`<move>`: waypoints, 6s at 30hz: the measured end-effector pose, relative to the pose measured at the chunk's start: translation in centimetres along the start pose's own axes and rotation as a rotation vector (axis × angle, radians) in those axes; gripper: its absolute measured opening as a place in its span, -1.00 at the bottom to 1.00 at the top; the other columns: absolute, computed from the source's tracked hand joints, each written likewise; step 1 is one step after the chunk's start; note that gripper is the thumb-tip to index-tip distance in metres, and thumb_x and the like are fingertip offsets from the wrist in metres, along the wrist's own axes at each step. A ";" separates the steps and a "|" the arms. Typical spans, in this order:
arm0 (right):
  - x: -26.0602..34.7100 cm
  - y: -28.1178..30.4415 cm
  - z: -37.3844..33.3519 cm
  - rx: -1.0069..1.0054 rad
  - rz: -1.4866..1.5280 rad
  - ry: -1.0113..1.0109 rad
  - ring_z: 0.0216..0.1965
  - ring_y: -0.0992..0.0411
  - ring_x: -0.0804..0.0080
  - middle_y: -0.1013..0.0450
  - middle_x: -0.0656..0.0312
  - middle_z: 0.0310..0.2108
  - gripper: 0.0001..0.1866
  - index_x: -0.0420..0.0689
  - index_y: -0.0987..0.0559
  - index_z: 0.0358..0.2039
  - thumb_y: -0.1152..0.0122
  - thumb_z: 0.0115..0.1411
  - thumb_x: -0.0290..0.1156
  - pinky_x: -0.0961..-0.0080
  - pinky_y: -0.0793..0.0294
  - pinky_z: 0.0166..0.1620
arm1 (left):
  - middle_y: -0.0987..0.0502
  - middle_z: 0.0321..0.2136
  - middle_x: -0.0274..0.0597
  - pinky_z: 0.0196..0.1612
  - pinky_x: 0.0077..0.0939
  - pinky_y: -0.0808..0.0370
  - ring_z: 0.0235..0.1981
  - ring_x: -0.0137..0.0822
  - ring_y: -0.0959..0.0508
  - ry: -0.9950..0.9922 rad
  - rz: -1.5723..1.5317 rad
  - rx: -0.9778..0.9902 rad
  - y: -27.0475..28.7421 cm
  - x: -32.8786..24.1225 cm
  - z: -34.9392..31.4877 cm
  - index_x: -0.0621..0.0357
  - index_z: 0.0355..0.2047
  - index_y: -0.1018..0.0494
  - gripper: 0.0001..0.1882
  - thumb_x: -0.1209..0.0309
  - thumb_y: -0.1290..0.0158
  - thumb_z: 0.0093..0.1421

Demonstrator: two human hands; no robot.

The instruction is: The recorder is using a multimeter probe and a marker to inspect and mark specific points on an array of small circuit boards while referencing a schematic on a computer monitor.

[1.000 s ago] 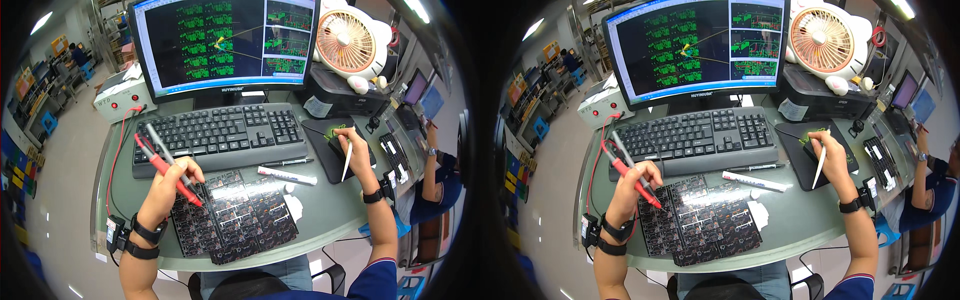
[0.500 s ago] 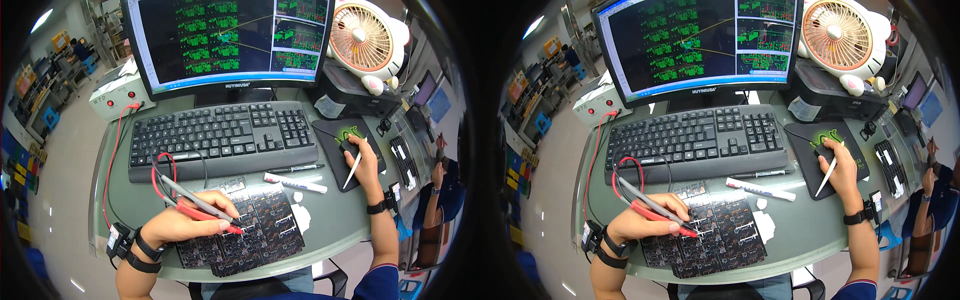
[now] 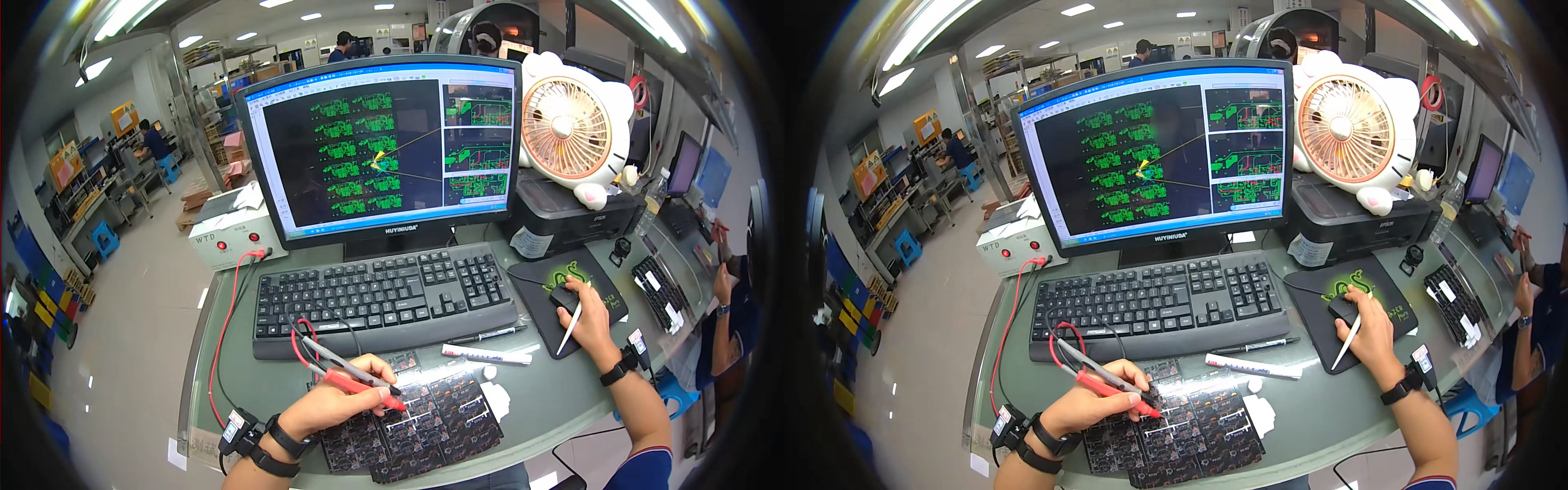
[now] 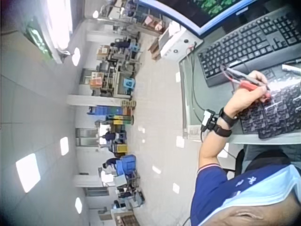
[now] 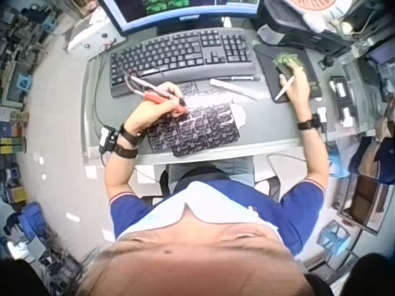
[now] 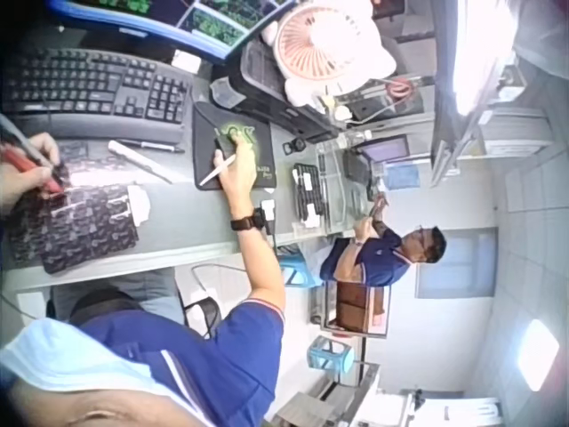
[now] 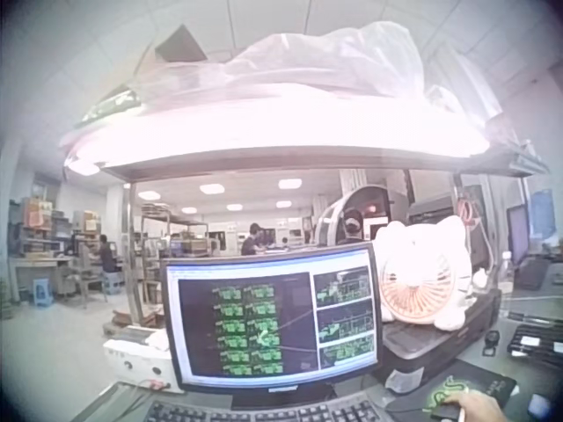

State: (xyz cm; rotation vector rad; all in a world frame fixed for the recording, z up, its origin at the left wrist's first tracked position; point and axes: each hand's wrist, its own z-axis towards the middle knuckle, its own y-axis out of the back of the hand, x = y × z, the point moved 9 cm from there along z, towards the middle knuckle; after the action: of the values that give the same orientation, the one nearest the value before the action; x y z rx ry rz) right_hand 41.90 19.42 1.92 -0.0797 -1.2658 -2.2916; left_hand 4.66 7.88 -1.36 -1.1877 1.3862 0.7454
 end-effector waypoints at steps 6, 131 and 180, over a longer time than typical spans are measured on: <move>-0.3 -0.3 0.0 -0.021 0.012 0.007 -0.06 -0.43 0.10 -0.44 0.09 0.03 -0.50 -0.15 -0.42 -0.08 -0.33 -0.10 -0.46 0.32 -0.43 -0.01 | -0.41 -0.29 -0.36 -0.25 -0.65 -0.39 -0.31 -0.57 -0.44 0.016 0.235 0.357 -3.4 0.2 -0.9 0.19 -0.22 -0.41 -0.79 0.40 -0.15 0.18; 35.4 11.3 -9.0 1.302 2.046 0.413 0.26 -0.20 0.03 -0.32 -0.12 0.16 -0.65 -0.36 -0.45 0.06 0.06 0.36 -0.42 0.06 -0.08 0.29 | -0.36 -0.36 -0.38 -0.23 -0.61 -0.43 -0.31 -0.56 -0.46 -0.130 0.167 -0.062 0.9 0.6 0.9 0.16 -0.25 -0.28 -0.79 0.49 -0.07 0.15; 19.7 -8.1 -3.1 0.960 1.457 -0.373 -0.32 -0.56 0.48 -0.50 0.14 -0.35 -0.84 -0.27 -0.44 -0.27 -0.12 0.29 -0.41 0.60 -0.61 -0.29 | -0.33 -0.27 -0.31 -0.17 -0.51 -0.57 -0.26 -0.51 -0.49 0.000 0.052 0.104 -0.6 0.6 1.0 0.21 -0.16 -0.25 -0.75 0.50 -0.06 0.22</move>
State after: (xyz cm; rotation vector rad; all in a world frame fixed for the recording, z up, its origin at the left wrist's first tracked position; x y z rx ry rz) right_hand 21.73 12.40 -0.38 -0.7873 -1.5320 -0.3790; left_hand 5.59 8.48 -2.00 -1.0736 1.4432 0.7009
